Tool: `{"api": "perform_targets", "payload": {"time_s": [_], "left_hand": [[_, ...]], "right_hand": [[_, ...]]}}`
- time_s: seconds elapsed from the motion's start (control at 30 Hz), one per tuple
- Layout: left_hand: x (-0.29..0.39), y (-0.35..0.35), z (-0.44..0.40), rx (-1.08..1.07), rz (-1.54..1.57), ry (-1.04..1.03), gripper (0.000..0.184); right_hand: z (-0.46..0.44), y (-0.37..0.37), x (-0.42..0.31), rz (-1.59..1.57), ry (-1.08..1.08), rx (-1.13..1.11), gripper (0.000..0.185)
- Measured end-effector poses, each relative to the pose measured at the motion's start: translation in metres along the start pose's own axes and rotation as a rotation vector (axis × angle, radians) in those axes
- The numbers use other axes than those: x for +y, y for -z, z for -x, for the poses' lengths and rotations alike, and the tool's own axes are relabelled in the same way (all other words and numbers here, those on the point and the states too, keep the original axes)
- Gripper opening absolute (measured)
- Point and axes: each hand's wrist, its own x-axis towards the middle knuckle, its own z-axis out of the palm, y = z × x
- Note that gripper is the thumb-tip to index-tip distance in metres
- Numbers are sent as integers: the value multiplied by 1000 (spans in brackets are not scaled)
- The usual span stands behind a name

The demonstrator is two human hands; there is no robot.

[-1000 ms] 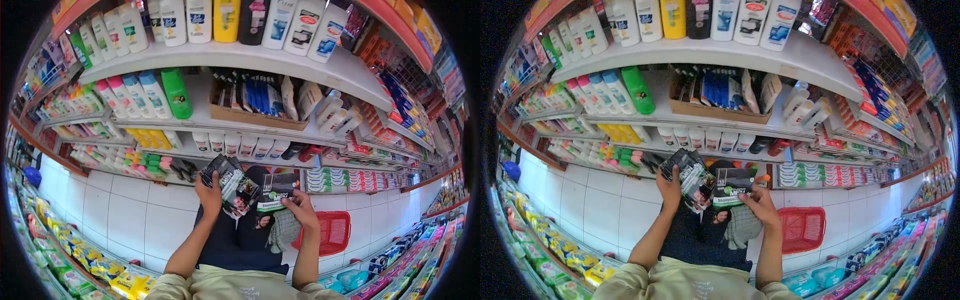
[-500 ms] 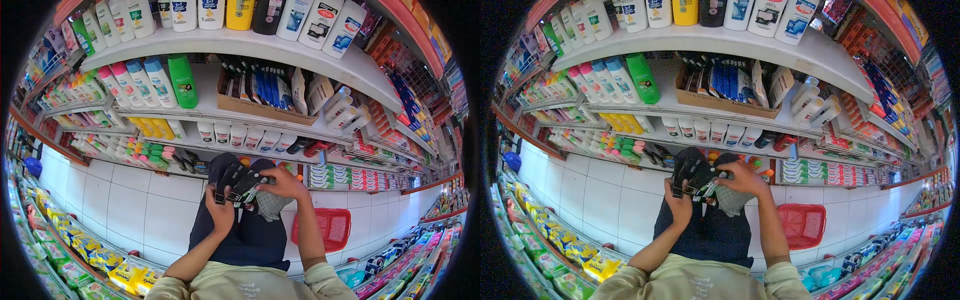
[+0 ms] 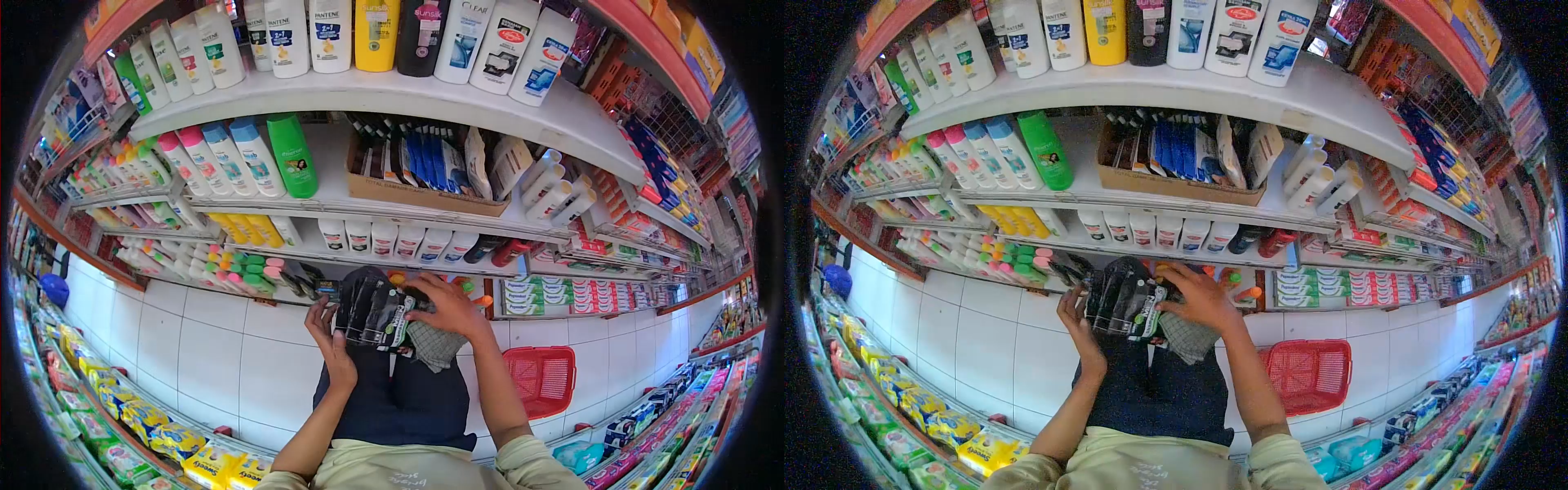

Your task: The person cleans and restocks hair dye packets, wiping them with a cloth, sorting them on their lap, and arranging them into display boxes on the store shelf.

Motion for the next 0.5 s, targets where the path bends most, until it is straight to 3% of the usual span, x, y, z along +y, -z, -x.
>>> {"api": "perform_targets", "payload": {"time_s": [0.23, 0.5], "left_hand": [[5, -1, 2, -36, -55, -90, 69], [7, -3, 3, -62, -162, -68, 57]], "right_hand": [[24, 3, 18, -12, -49, 161, 48], [32, -16, 17, 19, -90, 26, 48]]}}
